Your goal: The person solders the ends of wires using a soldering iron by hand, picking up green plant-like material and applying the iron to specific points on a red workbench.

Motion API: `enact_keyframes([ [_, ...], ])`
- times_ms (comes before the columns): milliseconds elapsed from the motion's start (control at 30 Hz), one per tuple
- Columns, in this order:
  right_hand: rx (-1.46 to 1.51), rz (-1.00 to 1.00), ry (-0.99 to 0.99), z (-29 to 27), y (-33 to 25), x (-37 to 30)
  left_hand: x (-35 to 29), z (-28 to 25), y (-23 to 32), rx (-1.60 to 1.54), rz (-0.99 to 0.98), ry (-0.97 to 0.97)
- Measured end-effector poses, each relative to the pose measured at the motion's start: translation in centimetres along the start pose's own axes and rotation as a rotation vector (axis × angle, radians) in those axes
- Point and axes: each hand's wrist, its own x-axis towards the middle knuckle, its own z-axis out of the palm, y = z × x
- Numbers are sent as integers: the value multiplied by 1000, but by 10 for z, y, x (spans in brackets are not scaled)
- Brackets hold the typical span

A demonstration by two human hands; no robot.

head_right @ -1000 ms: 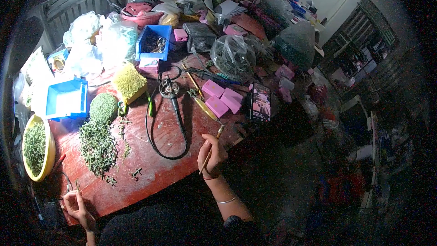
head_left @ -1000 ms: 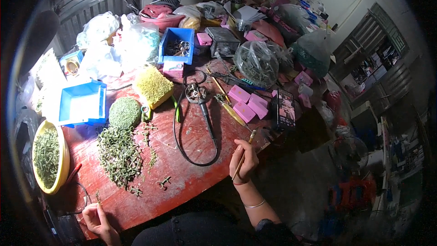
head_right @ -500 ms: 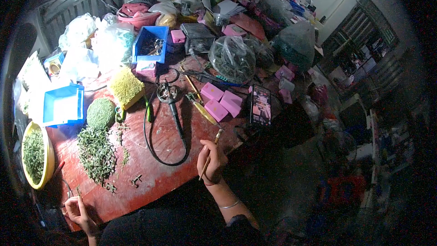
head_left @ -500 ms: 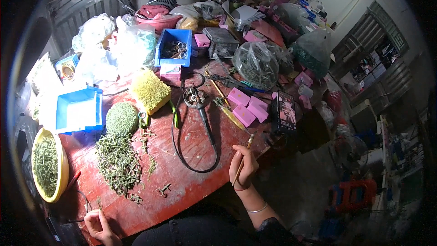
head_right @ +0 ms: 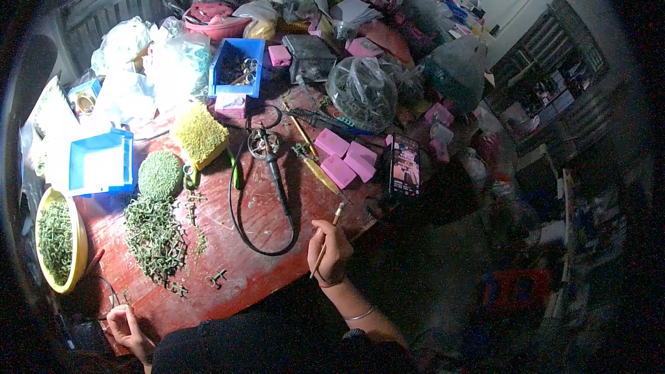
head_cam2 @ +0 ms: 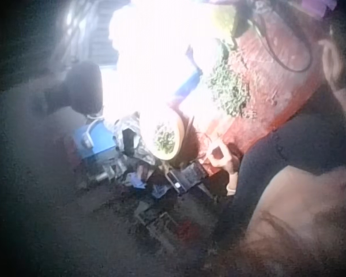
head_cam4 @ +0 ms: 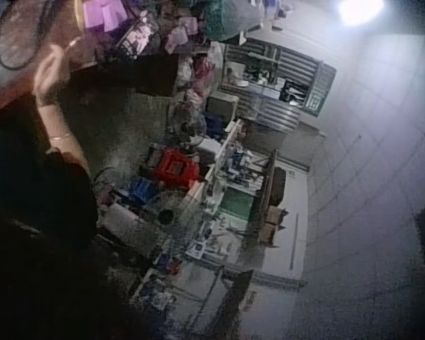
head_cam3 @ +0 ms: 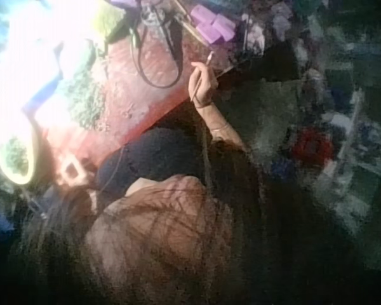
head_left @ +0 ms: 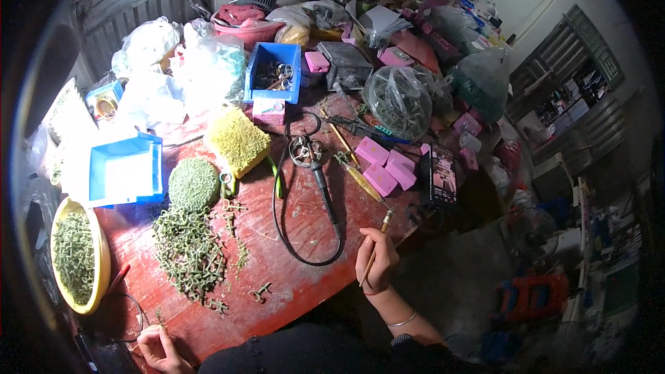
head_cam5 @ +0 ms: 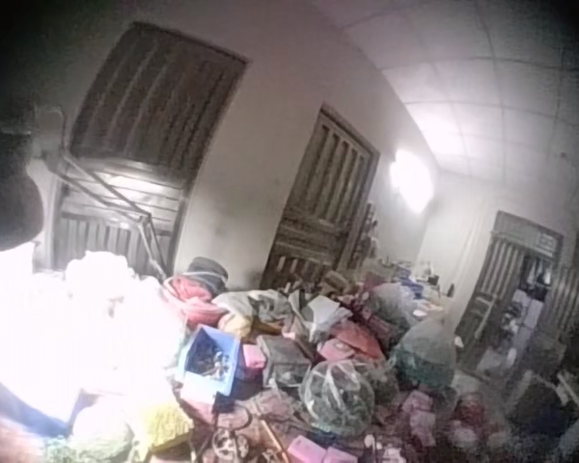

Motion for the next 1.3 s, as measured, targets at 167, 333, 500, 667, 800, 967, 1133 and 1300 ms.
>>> enact_keyframes([
  [167,-21,-84,39,2,5,1,-2,0,18,-31,-7,-24],
  [333,-2,-65,44,0,3,1,6,-69,-81,102,-93,-6],
  [500,32,30,19,-3,-2,-1,5,-60,-67,141,-131,-17],
  [667,48,-9,26,1,-2,-1,5,-57,-58,178,-114,-9],
  [800,44,-20,45,1,4,-6,5,-63,-65,125,-122,23],
  [967,65,-24,63,1,4,-8,3,-63,-66,89,-161,52],
  [1133,37,-27,63,0,4,-8,7,-66,-69,167,-100,-85],
  [1300,52,-166,160,4,10,-2,6,-58,-63,163,-72,-93],
])
